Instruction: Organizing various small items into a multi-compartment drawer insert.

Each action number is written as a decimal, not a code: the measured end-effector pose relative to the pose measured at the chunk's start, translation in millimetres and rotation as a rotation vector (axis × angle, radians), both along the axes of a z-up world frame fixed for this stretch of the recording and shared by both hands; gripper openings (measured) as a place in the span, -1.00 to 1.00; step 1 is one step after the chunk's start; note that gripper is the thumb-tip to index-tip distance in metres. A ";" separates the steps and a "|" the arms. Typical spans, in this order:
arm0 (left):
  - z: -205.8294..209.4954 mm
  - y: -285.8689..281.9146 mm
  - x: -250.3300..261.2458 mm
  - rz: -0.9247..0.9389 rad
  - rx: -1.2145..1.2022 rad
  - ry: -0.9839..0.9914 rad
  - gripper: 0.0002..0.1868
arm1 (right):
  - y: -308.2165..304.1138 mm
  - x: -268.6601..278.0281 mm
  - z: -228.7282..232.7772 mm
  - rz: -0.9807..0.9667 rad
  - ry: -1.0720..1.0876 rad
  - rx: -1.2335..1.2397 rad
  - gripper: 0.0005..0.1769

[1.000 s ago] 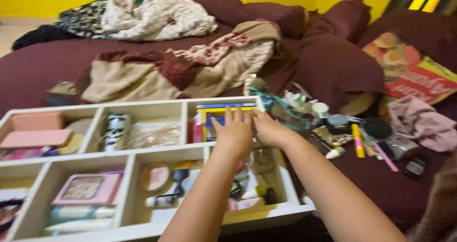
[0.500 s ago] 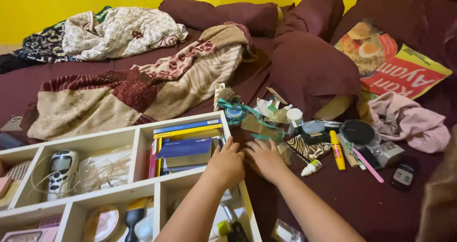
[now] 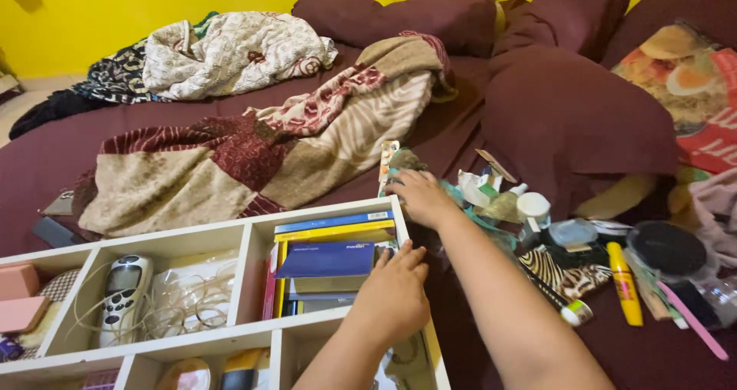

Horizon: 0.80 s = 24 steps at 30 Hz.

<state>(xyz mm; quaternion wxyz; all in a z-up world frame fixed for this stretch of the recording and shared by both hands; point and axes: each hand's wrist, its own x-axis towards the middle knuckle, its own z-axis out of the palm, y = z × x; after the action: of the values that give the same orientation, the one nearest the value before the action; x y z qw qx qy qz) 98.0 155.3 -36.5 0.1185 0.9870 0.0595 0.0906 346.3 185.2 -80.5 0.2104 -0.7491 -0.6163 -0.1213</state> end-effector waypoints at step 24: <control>1.6 -3.5 1.8 0.023 -0.042 0.082 -0.47 | -84.5 57.9 8.1 -0.001 0.954 -0.321 -0.49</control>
<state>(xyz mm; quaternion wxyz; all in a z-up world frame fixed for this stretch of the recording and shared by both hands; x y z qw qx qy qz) 99.8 151.8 -34.9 0.1356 0.9865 0.0773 0.0504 404.2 100.6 -72.4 0.3508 -0.7445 -0.4619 0.3307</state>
